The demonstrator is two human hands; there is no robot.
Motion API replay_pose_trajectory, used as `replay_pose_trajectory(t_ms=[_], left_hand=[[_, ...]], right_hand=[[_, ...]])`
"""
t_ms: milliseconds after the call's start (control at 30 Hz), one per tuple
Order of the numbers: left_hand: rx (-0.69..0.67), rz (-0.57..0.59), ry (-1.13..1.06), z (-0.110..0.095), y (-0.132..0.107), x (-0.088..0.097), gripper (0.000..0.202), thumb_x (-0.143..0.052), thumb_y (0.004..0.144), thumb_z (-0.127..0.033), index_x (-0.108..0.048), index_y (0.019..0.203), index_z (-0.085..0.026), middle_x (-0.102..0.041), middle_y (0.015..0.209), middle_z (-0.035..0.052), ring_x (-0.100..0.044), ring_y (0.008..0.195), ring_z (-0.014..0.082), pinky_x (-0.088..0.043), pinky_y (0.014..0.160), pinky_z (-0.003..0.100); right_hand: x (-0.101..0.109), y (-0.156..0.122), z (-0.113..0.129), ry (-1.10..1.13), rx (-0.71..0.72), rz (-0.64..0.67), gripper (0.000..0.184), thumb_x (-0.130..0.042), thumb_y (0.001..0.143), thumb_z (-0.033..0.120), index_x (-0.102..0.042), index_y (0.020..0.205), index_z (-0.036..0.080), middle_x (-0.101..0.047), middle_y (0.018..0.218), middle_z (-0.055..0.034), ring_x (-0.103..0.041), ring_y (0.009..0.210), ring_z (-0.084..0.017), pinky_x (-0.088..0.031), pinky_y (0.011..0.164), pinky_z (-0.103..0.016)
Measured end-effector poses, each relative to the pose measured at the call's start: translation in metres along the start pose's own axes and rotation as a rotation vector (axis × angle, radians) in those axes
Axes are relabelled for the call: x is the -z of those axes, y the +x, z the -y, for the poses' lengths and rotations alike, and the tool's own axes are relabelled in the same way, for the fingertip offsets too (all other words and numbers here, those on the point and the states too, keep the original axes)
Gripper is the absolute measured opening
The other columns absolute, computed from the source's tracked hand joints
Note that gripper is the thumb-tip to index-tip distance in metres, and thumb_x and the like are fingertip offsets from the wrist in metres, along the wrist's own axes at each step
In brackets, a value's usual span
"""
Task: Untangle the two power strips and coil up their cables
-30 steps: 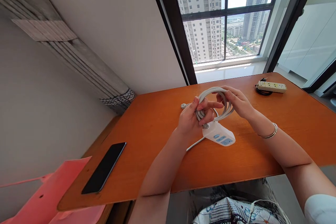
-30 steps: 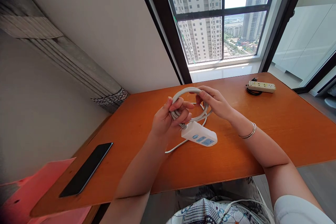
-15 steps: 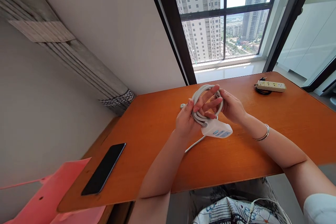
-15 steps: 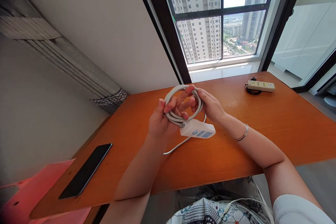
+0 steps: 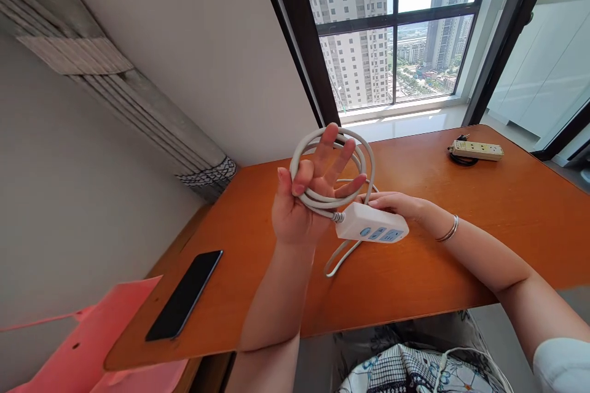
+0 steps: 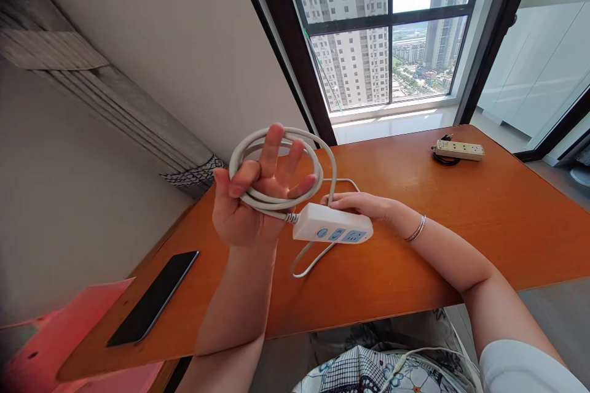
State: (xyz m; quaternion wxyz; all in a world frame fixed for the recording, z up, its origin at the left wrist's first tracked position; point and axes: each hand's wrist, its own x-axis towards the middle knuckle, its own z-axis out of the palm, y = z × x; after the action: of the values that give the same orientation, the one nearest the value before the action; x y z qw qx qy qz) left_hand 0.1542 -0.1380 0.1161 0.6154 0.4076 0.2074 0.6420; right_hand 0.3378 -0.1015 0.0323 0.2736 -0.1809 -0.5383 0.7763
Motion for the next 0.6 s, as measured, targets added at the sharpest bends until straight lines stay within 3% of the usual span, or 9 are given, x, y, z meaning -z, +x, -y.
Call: replay_pose_trajectory(t_ms=[200,267,367,500,600], left_hand=[[-0.13,-0.027,0.024,-0.01,-0.004,-0.002,0.057,-0.054,0.092,-0.06,-0.043,0.054,-0.019,-0.068,0.13,0.0004,-0.053,0.135,0.0299,-0.062,0.079,0.039],[-0.189,0.026,0.038,-0.013,-0.003,-0.001,0.056,-0.058,0.091,-0.058,-0.042,0.054,-0.019,-0.065,0.136,-0.0018,-0.049,0.139,0.0299,-0.063,0.082,0.039],[-0.286,0.145,0.039,-0.012,0.0,0.003,0.051,-0.063,0.089,-0.054,-0.044,0.056,-0.02,-0.061,0.141,-0.0046,-0.044,0.144,0.029,-0.063,0.087,0.039],[-0.344,0.244,0.074,-0.004,0.007,0.011,0.05,-0.063,0.089,-0.055,-0.046,0.057,-0.021,-0.059,0.144,-0.007,-0.04,0.147,0.0298,-0.061,0.098,0.044],[-0.326,0.281,0.161,0.005,0.013,0.016,0.051,-0.061,0.088,-0.061,-0.049,0.058,-0.022,-0.058,0.145,-0.0064,-0.033,0.151,0.0318,-0.052,0.109,0.052]], right_hand=[[0.004,0.007,-0.005,-0.131,0.154,-0.104,0.037,-0.083,0.072,0.037,-0.058,0.092,0.017,-0.055,0.08,0.0043,-0.051,0.067,-0.007,-0.042,0.059,-0.018],[0.006,0.013,-0.008,-0.165,0.249,-0.248,0.034,-0.077,0.078,0.04,-0.054,0.092,0.019,-0.05,0.074,0.006,-0.049,0.064,-0.007,-0.042,0.058,-0.019],[0.013,0.015,-0.004,-0.277,0.443,-0.57,0.024,-0.06,0.09,0.043,-0.051,0.101,0.024,-0.044,0.071,0.0075,-0.045,0.057,-0.009,-0.045,0.058,-0.023],[0.025,-0.002,0.015,-0.885,0.712,-0.986,0.019,-0.048,0.097,0.03,-0.06,0.11,0.023,-0.056,0.083,-0.0004,-0.053,0.07,-0.013,-0.047,0.069,-0.029],[0.024,-0.017,0.027,-1.333,0.616,-0.998,0.028,-0.046,0.097,0.024,-0.067,0.115,0.021,-0.063,0.093,-0.0067,-0.058,0.077,-0.016,-0.046,0.071,-0.031]])
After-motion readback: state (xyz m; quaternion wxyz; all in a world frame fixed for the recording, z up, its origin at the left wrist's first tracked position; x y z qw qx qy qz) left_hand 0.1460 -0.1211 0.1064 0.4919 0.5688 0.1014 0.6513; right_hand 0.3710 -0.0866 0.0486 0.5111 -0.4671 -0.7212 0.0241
